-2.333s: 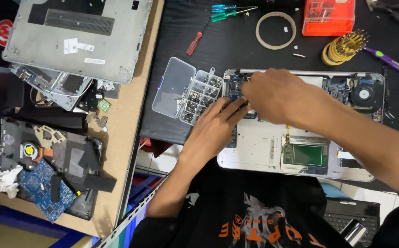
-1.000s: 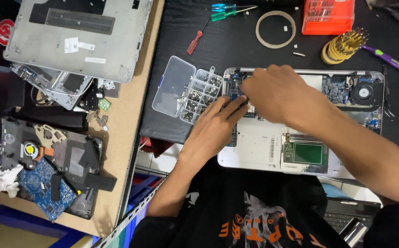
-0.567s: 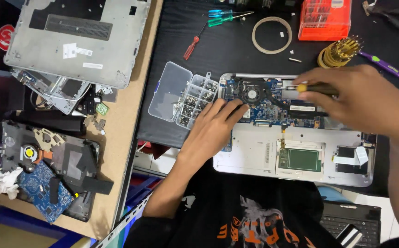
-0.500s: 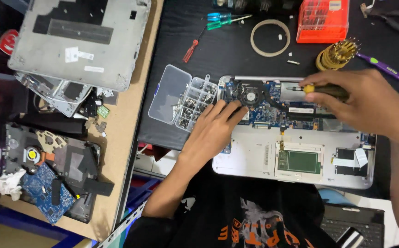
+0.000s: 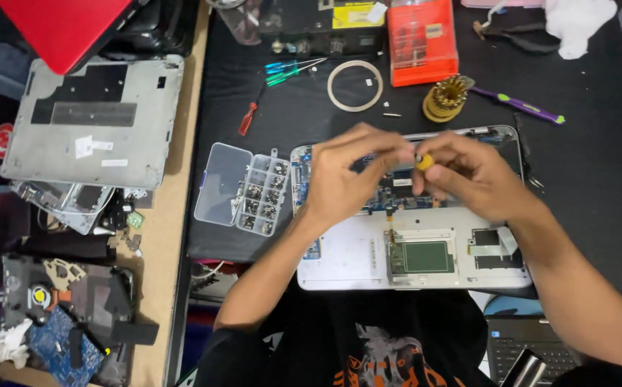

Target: Assembling internal laptop components by connecting ribbon cables and using a screwdriver.

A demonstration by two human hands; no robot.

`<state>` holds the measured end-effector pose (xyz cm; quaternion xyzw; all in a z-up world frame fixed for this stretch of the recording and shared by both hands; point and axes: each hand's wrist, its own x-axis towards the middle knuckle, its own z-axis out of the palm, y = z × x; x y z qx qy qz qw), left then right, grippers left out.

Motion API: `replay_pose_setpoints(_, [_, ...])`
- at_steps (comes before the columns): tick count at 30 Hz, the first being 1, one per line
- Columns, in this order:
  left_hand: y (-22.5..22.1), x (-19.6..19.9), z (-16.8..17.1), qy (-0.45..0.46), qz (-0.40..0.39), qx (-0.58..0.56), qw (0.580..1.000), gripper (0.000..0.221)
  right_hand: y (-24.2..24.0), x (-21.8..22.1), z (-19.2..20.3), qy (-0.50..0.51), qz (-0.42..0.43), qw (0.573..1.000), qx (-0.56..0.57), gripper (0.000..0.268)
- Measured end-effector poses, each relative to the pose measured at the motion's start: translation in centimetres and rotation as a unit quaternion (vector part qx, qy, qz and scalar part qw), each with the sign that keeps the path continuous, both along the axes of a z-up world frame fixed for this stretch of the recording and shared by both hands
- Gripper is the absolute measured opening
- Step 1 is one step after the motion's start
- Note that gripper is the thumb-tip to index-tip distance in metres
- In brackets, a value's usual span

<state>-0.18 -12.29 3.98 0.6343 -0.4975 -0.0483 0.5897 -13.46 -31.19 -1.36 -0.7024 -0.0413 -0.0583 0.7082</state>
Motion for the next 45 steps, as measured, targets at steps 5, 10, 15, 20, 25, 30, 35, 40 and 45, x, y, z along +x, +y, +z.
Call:
replay_pose_setpoints(5, [-4.2, 1.9, -0.2, -0.059, 0.041, -0.017, 0.997, 0.009, -4.2, -1.4, 1.3, -0.067, -0.171, 0.94, -0.288, 0.024])
replay_pose_setpoints(10, [-8.8, 4.4, -3.3, -0.16, -0.04, 0.005, 0.986, 0.012, -6.4, -2.4, 1.1, -0.079, -0.27, 0.934, -0.222, 0.024])
replay_pose_setpoints(15, [-10.2, 5.8, -4.5, -0.273, -0.024, 0.1, 0.957, 0.012, -6.5, -2.6, 1.1, -0.059, -0.268, 0.936, -0.221, 0.024])
replay_pose_setpoints(20, [-10.6, 6.2, -4.2, -0.332, -0.026, 0.089, 0.939, 0.015, -6.7, -2.5, 0.9, -0.06, -0.27, 0.935, -0.22, 0.025])
replay_pose_setpoints(25, [-10.6, 6.5, -4.0, -0.324, -0.051, 0.097, 0.94, 0.015, -6.8, -2.4, 0.8, -0.048, -0.267, 0.937, -0.22, 0.025])
replay_pose_setpoints(30, [-10.6, 6.6, -4.4, -0.377, -0.068, 0.083, 0.92, 0.021, -6.8, -2.4, 0.6, -0.052, -0.269, 0.936, -0.222, 0.025])
replay_pose_setpoints(35, [-11.5, 6.8, -3.7, -0.352, -0.071, 0.118, 0.926, 0.017, -6.8, -2.3, 0.1, -0.064, -0.252, 0.934, -0.243, 0.024])
replay_pose_setpoints(40, [-13.1, 7.3, -3.3, -0.361, -0.072, 0.166, 0.915, 0.023, -6.3, -2.0, 0.1, -0.061, -0.242, 0.938, -0.241, 0.018])
replay_pose_setpoints(45, [-13.6, 7.8, -3.2, -0.25, -0.144, 0.213, 0.934, 0.025, -6.6, -2.1, -0.6, -0.068, -0.236, 0.938, -0.245, 0.018])
